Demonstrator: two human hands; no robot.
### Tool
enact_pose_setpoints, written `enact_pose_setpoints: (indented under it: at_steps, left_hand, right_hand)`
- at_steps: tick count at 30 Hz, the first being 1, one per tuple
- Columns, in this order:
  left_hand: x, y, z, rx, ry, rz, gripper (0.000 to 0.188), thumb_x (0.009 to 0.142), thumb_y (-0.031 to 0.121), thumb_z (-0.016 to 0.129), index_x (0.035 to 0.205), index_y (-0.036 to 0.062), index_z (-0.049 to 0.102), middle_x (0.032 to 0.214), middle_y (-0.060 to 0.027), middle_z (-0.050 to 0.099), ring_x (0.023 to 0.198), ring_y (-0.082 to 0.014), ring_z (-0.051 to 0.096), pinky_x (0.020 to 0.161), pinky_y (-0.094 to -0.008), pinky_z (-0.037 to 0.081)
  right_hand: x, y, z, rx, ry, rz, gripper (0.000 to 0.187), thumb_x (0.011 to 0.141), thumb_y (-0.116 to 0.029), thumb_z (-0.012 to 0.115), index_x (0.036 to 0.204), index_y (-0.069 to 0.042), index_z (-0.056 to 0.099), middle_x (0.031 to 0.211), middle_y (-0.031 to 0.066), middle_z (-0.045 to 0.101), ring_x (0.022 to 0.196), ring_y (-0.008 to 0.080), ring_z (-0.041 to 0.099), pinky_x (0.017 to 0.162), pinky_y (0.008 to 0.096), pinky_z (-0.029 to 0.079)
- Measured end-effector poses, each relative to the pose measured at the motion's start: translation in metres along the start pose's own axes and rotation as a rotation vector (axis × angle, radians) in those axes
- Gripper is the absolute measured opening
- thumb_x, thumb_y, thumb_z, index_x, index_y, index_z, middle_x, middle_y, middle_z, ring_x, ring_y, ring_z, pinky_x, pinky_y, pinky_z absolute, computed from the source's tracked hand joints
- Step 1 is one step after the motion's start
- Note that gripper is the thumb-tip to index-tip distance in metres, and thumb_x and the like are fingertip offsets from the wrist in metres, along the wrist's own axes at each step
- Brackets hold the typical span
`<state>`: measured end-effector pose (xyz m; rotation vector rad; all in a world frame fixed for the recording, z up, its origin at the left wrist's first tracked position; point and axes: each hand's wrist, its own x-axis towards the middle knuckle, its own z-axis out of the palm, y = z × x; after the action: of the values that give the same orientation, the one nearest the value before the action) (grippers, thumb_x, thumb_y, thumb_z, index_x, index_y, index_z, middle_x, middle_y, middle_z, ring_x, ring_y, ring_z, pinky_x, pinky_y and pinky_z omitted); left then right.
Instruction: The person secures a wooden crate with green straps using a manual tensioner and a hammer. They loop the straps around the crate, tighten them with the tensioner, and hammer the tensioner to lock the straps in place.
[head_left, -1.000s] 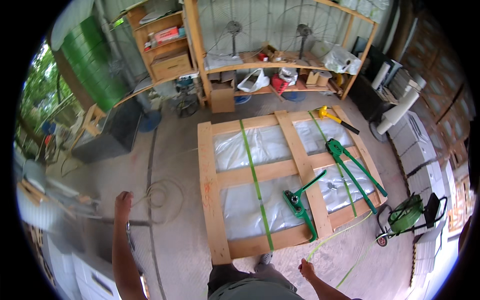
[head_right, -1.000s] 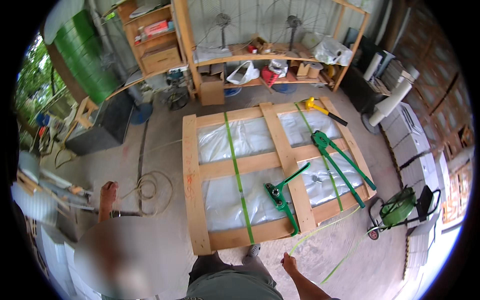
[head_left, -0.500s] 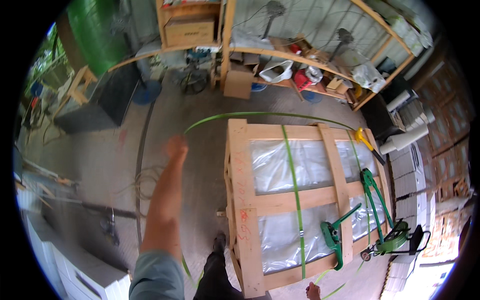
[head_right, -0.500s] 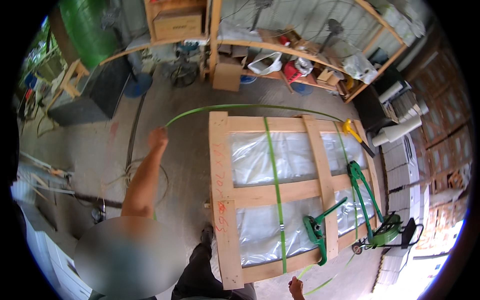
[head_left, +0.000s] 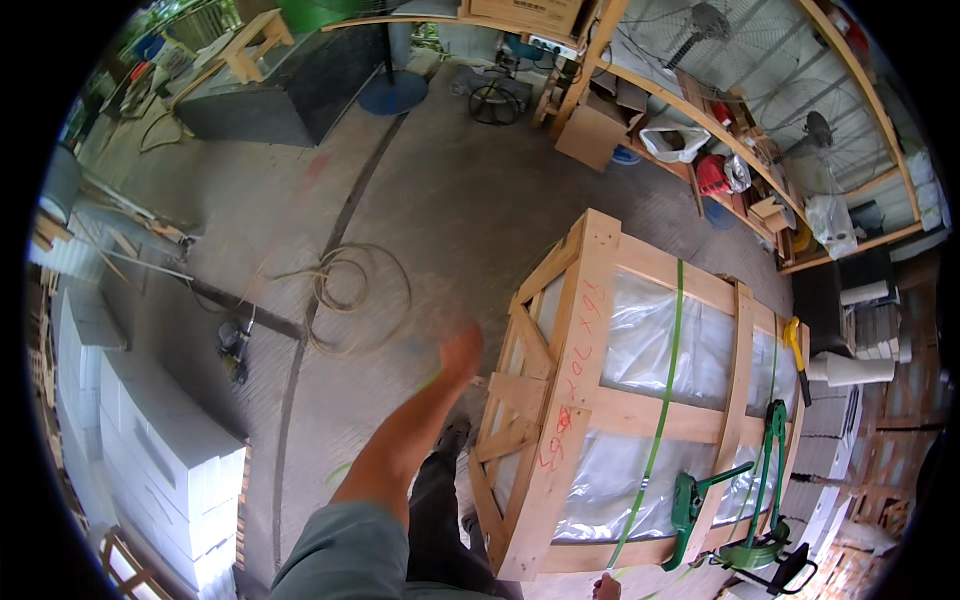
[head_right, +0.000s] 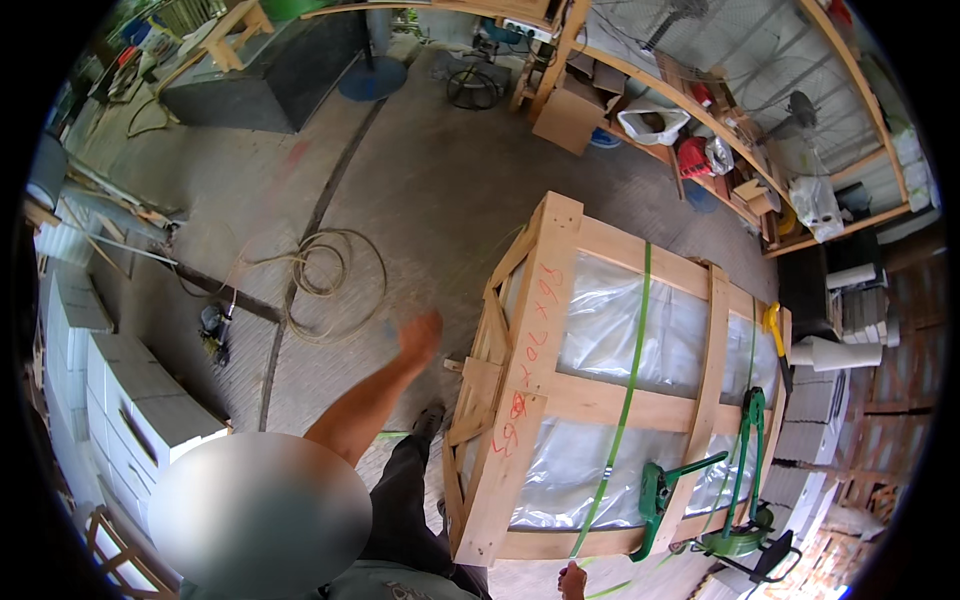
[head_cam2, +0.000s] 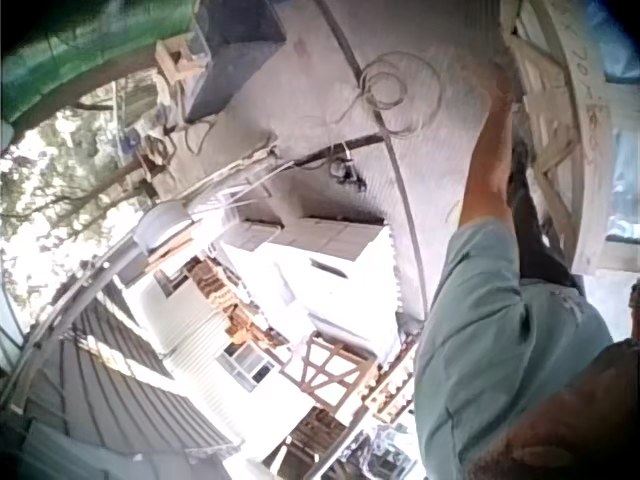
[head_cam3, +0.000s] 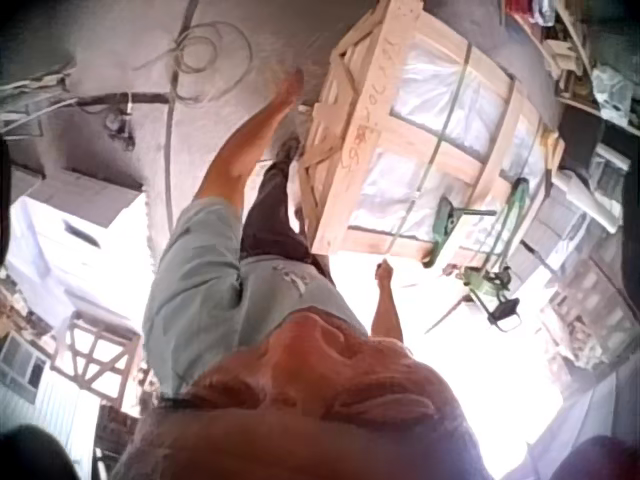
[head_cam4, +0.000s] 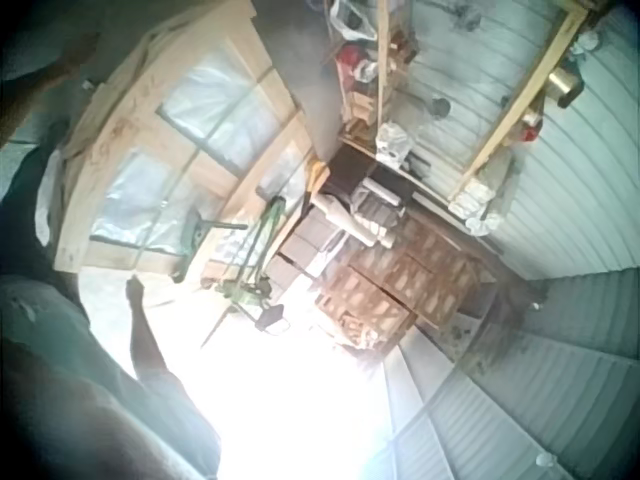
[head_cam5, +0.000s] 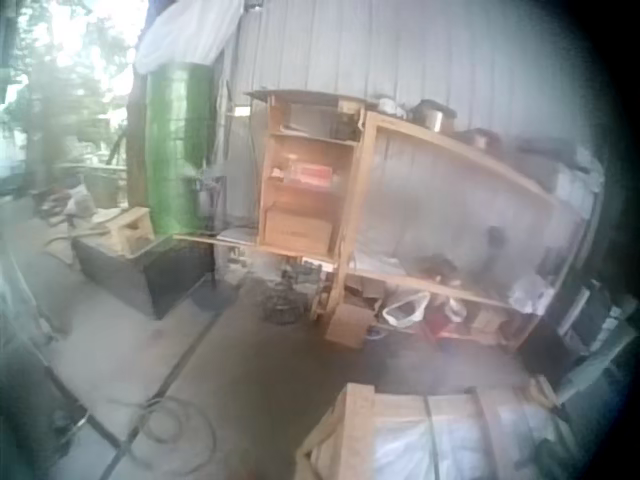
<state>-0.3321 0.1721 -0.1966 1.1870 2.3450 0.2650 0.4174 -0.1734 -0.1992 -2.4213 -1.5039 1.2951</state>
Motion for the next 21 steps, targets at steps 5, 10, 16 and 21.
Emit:
enact_pose_setpoints:
  at_steps: [5,10,16,21]
  left_hand:
    - [-0.101,0.007,0.014,-0.063,0.050,0.025,0.014,0.087,0.013,0.044,0.090,0.0056,0.056,0.078,-0.0187,0.064,0.074,-0.0362,0.065,0.060,-0.0460,0.051]
    - [-0.150,0.015,0.009,-0.070,0.037,-0.047,0.014,0.087,0.012,0.044,0.094,0.0045,0.055,0.081,-0.0176,0.065,0.076,-0.0357,0.065,0.061,-0.0456,0.052]
    - [-0.244,0.005,0.078,-0.061,0.254,-0.026,0.014,0.086,0.009,0.044,0.096,0.0048,0.053,0.090,-0.0183,0.062,0.078,-0.0370,0.063,0.064,-0.0465,0.051]
    - [-0.380,-0.008,0.088,-0.001,0.082,-0.117,0.015,0.088,0.012,0.042,0.099,0.0046,0.050,0.086,-0.0158,0.063,0.076,-0.0357,0.064,0.066,-0.0467,0.051]
  right_hand:
    - [-0.005,-0.060,-0.007,0.253,-0.056,0.286,0.041,0.094,-0.035,0.044,0.061,-0.012,0.046,0.045,0.0010,0.038,0.033,0.0138,0.034,0.030,0.0290,0.029]
    - [-0.024,-0.088,-0.030,0.422,-0.144,0.339,0.040,0.095,-0.037,0.041,0.064,-0.011,0.046,0.046,0.0009,0.037,0.033,0.0141,0.034,0.030,0.0295,0.030]
    - [-0.046,-0.078,-0.029,0.409,-0.172,0.232,0.035,0.091,-0.034,0.040,0.061,-0.014,0.042,0.046,0.0002,0.033,0.035,0.0142,0.032,0.031,0.0313,0.030]
    - [-0.070,-0.042,-0.019,0.508,-0.160,0.268,0.038,0.089,-0.035,0.042,0.060,-0.011,0.045,0.045,0.0018,0.038,0.035,0.0157,0.037,0.032,0.0332,0.034]
